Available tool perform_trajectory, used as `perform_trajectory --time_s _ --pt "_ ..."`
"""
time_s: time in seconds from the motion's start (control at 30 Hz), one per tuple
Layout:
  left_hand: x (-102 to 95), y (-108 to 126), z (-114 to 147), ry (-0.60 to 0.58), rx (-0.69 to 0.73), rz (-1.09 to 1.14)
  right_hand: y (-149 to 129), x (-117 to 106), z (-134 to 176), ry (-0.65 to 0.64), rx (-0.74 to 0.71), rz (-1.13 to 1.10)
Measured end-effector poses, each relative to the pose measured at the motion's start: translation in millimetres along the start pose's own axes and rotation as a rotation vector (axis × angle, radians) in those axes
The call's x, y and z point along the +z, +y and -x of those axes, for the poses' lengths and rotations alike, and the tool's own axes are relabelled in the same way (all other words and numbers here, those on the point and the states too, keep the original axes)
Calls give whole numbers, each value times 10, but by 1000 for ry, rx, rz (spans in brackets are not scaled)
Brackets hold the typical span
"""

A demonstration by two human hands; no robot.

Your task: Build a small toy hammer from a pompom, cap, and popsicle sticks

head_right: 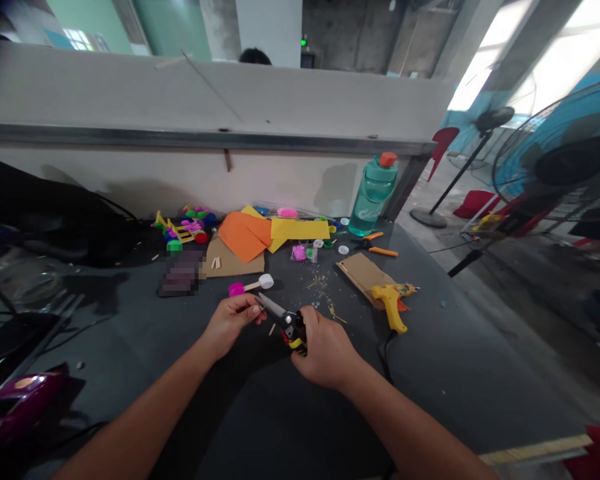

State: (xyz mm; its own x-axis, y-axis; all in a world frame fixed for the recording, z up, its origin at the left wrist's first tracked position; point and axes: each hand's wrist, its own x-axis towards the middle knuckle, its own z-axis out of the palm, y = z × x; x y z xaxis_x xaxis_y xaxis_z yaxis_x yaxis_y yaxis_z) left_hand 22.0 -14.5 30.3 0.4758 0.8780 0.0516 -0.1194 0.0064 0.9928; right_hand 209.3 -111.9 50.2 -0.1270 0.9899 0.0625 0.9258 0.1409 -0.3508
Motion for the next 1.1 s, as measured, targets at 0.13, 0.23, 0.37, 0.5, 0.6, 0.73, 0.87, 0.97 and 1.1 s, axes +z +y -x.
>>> perform_trajectory --time_s 0.13,0.23,0.37,0.5,0.6,0.73,0.87,0.97,1.1 --pt "7 11 7 -23 -4 -45 -21 -25 1 -9 -6 0" --pt "14 21 8 -55 3 -68 -38 -44 3 -28 -5 1" --pt "19 29 8 -95 33 -68 -42 -51 10 -41 -9 6" --pt "17 28 16 -95 51 -101 -37 -46 19 -59 -8 19" --pt "10 21 22 -77 54 -126 -35 -42 21 -61 -5 31" --pt "18 4 25 -75 57 -116 -32 -25 31 -59 3 28" --pt "70 -7 27 -27 9 -45 19 10 1 -17 -2 -6" --pt "106 -7 23 -2 -53 25 150 46 -100 149 87 -16" --pt "110 -4 0 -2 -115 48 413 136 -284 326 251 114"
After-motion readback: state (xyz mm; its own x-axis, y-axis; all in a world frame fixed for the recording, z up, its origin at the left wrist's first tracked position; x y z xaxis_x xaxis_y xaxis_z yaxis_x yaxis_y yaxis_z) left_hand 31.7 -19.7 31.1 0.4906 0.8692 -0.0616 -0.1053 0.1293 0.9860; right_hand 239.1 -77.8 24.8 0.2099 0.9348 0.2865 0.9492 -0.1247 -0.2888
